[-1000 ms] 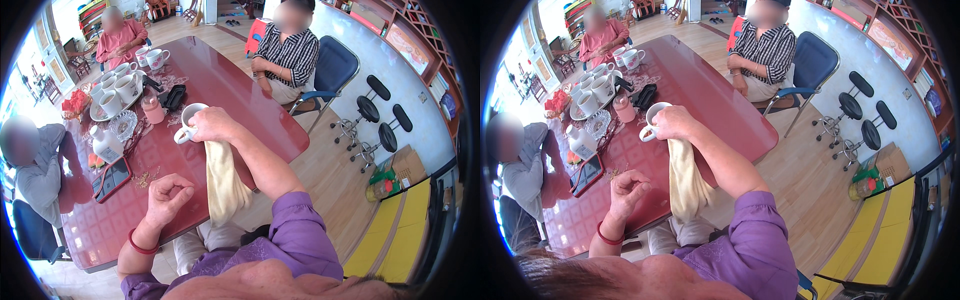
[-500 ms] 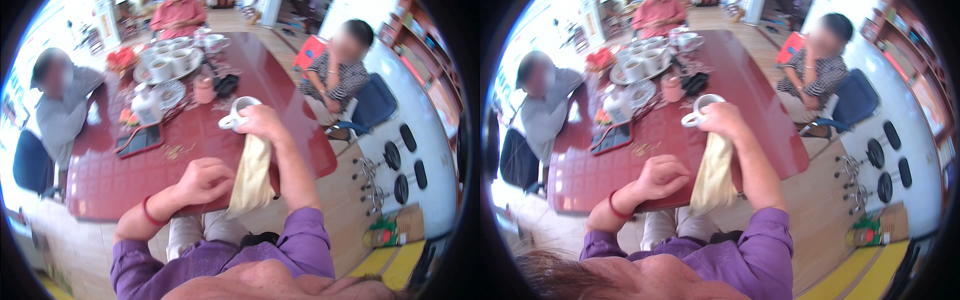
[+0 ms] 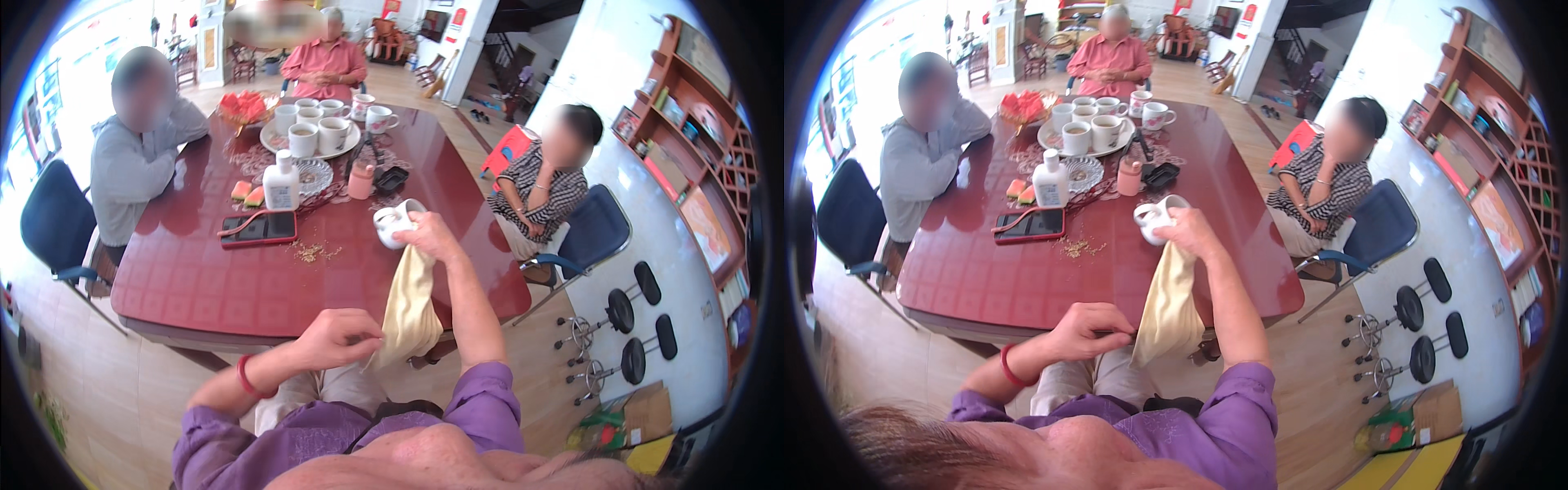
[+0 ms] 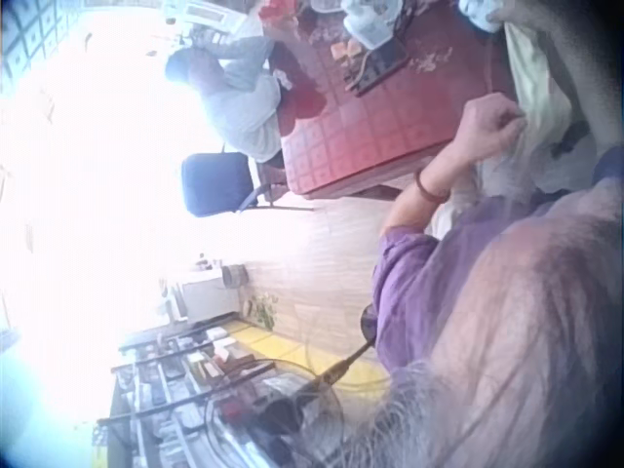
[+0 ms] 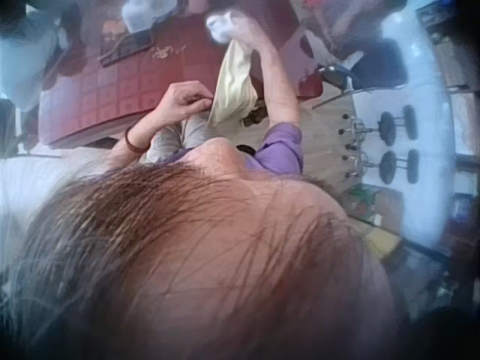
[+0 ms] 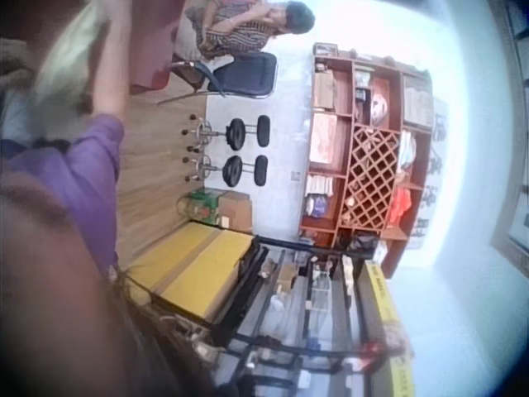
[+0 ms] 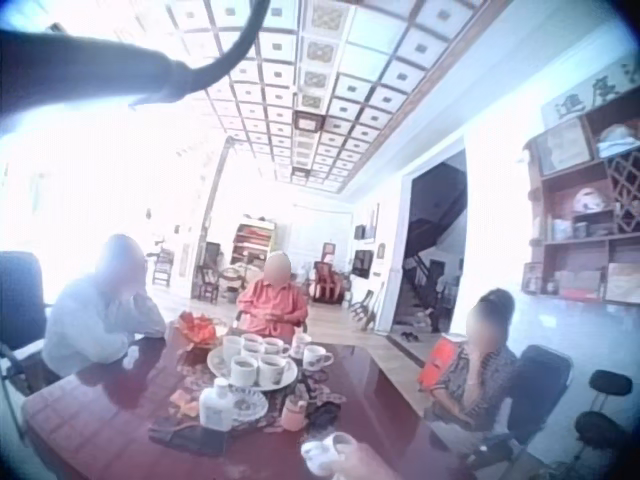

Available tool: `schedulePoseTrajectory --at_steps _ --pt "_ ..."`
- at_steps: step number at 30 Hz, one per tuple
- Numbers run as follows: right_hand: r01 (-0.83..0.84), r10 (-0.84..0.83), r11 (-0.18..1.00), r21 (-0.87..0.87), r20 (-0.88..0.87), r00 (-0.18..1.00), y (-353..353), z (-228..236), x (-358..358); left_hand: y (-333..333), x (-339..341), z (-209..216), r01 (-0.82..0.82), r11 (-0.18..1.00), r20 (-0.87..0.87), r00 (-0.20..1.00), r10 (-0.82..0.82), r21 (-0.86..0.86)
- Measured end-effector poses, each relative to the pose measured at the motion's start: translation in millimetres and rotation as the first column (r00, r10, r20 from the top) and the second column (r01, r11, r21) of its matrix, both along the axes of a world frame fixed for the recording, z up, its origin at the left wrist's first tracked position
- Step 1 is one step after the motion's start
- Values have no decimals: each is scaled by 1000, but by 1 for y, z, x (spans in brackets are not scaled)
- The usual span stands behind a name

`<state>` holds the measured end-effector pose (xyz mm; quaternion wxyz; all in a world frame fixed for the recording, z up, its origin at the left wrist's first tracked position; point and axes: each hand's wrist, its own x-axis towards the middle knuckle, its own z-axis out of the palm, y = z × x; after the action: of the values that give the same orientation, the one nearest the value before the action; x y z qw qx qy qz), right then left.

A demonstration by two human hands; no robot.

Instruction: The person wipes the inside and outside of a ceramic mug with a cloth while sitting at a table with other people, then picks up a glass plate of sliced watermelon and offers it to the others.

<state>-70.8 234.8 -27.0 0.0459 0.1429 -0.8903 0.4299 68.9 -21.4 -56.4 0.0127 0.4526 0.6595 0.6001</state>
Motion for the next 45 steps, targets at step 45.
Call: schedulePoseTrajectory --at_steps 45 --pt "-491 621 784 -381 482 618 -190 -156 261 -101 136 -189 -570 785 965 56 -258 243"
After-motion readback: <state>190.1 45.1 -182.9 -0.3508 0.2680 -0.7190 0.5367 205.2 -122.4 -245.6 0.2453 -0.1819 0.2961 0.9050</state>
